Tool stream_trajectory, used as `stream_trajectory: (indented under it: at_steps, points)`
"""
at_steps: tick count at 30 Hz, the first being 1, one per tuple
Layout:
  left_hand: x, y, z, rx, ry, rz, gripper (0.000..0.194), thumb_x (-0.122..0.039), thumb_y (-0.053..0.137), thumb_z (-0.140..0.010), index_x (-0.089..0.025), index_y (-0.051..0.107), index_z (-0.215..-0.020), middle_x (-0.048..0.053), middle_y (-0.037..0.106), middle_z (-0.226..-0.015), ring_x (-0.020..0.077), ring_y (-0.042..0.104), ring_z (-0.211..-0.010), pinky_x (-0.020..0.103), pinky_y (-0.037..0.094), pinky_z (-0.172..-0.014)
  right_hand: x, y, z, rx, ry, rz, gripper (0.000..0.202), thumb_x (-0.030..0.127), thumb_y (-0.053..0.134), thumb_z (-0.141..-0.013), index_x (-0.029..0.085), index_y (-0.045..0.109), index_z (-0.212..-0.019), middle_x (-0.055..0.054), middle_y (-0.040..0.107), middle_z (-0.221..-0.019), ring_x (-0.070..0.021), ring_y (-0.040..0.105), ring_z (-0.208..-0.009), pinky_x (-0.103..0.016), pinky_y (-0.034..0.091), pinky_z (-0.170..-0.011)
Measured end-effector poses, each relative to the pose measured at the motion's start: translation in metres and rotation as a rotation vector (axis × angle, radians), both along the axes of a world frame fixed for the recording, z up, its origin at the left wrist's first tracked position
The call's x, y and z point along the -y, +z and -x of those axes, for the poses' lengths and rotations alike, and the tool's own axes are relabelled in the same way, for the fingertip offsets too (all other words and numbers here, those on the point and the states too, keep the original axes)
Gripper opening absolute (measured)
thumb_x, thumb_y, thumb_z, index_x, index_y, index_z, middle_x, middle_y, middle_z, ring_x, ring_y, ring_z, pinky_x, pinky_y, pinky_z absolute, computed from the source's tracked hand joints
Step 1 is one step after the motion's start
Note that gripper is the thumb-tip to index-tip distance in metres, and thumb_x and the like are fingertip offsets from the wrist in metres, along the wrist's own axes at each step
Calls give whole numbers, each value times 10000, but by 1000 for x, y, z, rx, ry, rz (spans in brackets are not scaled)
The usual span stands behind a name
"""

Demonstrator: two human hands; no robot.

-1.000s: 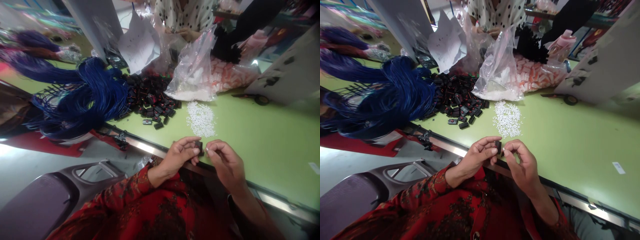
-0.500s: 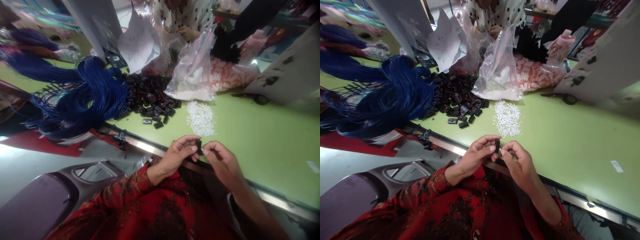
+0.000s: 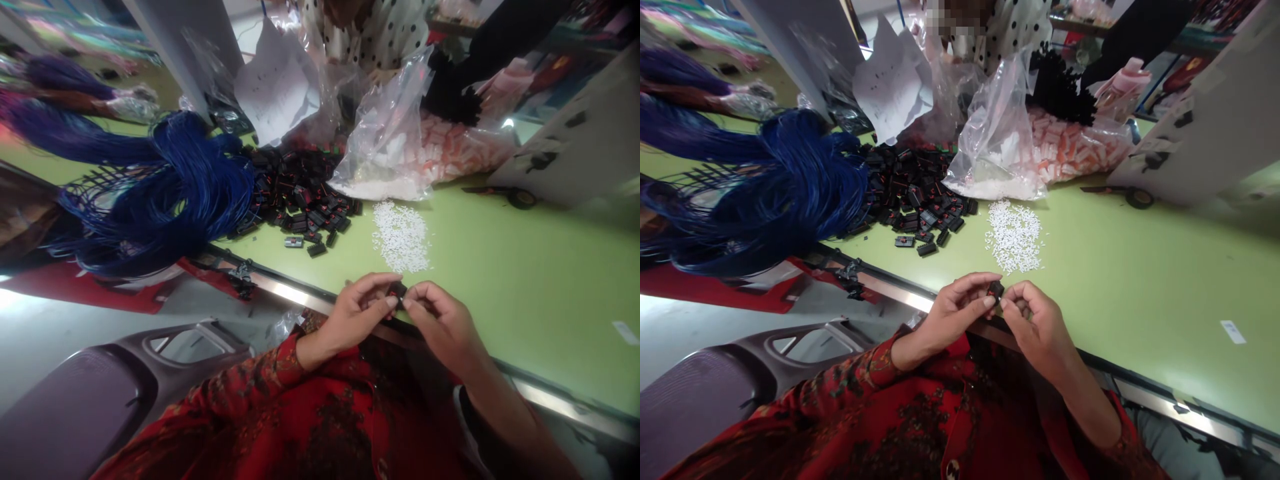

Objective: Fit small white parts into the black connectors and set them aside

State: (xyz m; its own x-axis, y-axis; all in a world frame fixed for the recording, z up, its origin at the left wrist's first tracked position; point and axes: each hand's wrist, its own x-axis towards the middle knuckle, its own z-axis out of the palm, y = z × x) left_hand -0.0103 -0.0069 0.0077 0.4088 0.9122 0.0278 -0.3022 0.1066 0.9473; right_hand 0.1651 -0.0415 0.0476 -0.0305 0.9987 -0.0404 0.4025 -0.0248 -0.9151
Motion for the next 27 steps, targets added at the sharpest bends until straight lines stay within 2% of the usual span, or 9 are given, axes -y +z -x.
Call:
stream_trajectory:
  at_steps: [2,4,8,14,20,24,27]
  points:
    - [1,0,0,-85,75,-145,309,-297,733,-905,-214,745,-1202,45,672,-941,119,594,-773,245,505,-714,0,0,2,35,-23,-9,129,280,592,-919,213,597,-809,34,592,-664,-106,508,-543,-236,436,-510]
    - [2,0,0,-101,93,-168,315,-308,726,-911,-214,742,-1211,51,682,-948,122,600,-769,251,517,-719,0,-1,4,40,-47,-25,126,285,605,-911,213,599,-807,35,592,-658,-110,520,-549,-239,439,-517]
    - [3,1,-1,38,-41,80,434,-378,747,-905,-161,683,-1275,18,681,-777,114,638,-664,259,562,-683,1,-3,4,-58,-102,-37,165,341,643,-916,210,610,-822,16,630,-704,-126,588,-622,-250,493,-598]
    - [7,2,-1,149,-91,256,466,-375,834,-830,-130,708,-1206,20,706,-750,111,667,-616,252,588,-646,5,-13,0,-315,-98,166,264,439,732,-875,204,617,-839,22,624,-659,-129,599,-602,-255,511,-591]
    - [6,1,-6,171,-81,357,483,-374,874,-782,-120,723,-1164,30,721,-774,112,675,-605,265,595,-650,6,-19,-2,-365,-125,166,262,432,762,-857,195,662,-803,24,622,-620,-114,576,-572,-251,507,-587]
    - [2,2,-7,195,-60,407,497,-398,886,-762,-105,729,-1131,42,721,-769,121,686,-615,249,582,-623,3,-16,-5,-356,-128,144,246,431,737,-876,190,723,-830,-20,699,-717,-125,605,-599,-278,541,-608]
    - [1,2,-7,195,-55,397,499,-384,890,-759,-105,726,-1139,38,722,-781,118,689,-617,247,586,-623,2,-17,-6,-336,-142,133,205,398,766,-844,195,750,-861,-33,733,-746,-132,624,-593,-287,559,-596]
